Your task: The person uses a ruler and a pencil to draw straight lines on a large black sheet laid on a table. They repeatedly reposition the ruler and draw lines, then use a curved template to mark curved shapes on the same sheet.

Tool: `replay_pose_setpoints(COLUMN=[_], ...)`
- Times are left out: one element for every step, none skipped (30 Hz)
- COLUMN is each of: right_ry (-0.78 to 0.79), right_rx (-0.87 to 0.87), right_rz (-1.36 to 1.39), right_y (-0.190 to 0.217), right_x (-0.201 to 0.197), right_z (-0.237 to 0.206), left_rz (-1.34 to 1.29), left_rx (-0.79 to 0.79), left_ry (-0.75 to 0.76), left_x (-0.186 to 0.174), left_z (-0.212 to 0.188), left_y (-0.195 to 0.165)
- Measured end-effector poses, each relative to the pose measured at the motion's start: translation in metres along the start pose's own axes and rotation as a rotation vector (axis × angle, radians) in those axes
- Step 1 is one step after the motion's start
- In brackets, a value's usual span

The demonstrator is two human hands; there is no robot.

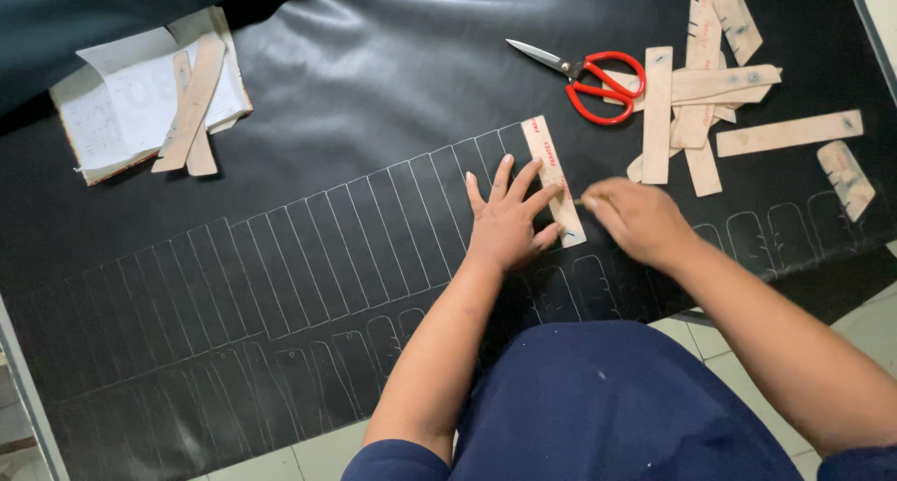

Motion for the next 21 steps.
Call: replay_pose_setpoints(right_ry=[0.013,0.018,0.025,0.032,0.032,0.031,0.03,0.024,0.017,0.01,0.013,0.015,0.02,0.016,0.014,0.012,0.01,0.009,0.006,0.001,-0.004], right_rx=[0.013,0.046,0.08,0.116,0.123,0.13,0.137,0.153,0.167,0.179,0.174,0.168,0.162,0.165,0.167,0.169,0.167,0.164,0.161,0.161,0.161], right_rz=[0.002,0.008,0.014,0.02,0.026,0.031,0.037,0.042,0.047,0.051,0.051,0.051,0.051,0.055,0.058,0.062,0.059,0.056,0.053,0.061,0.069], right_y=[0.001,0.001,0.001,0.001,0.001,0.001,0.001,0.002,0.002,0.002,0.002,0.003,0.003,0.004,0.004,0.004,0.005,0.005,0.006,0.006,0.007], right_x=[0.001,0.001,0.0,-0.001,-0.001,-0.001,-0.002,-0.002,-0.002,-0.002,-0.002,-0.002,-0.002,-0.003,-0.003,-0.003,-0.003,-0.003,-0.003,-0.003,-0.002], right_z=[-0.012,-0.021,-0.031,-0.038,-0.042,-0.045,-0.048,-0.05,-0.052,-0.053,-0.054,-0.055,-0.055,-0.056,-0.057,-0.057,-0.058,-0.058,-0.058,-0.058,-0.058], left_rz=[-0.002,-0.003,-0.005,0.0,0.006,0.013,0.013,0.013,0.013,0.013,0.014,0.015,0.019,0.022,0.026,0.026,0.025,0.025,0.025,0.024,0.024], left_rx=[-0.001,-0.002,-0.003,0.0,0.003,0.006,0.006,0.005,0.003,0.0,-0.004,-0.007,-0.009,-0.009,-0.01,-0.009,-0.008,-0.007,-0.008,-0.009,-0.011], left_ry=[-0.003,-0.008,-0.011,-0.017,-0.022,-0.028,-0.025,-0.02,-0.018,-0.015,-0.013,-0.012,-0.01,-0.008,-0.006,-0.009,-0.012,-0.015,-0.016,-0.016,-0.017], left_x=[0.0,0.001,0.002,0.002,0.003,0.003,0.004,0.004,0.005,0.005,0.005,0.005,0.004,0.004,0.004,0.004,0.004,0.003,0.003,0.003,0.003], left_z=[0.0,0.0,-0.001,-0.001,-0.001,-0.001,0.0,0.0,0.001,0.0,0.0,0.0,0.0,0.0,0.0,0.0,0.0,0.0,0.001,0.001,0.001], left_y=[0.0,0.0,0.0,0.0,0.0,0.0,0.0,0.0,0.0,-0.001,-0.001,-0.001,0.0,-0.001,-0.001,-0.001,-0.002,-0.001,-0.002,-0.003,-0.003])
Point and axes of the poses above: each hand's wrist, its own z-axis towards the middle knuckle, its own x-axis out of the palm, y = z × x, the point moved 2 cm from there along z, towards the middle knuckle, and after that the axes turned 5 degrees about -y, right-handed, at the moved point
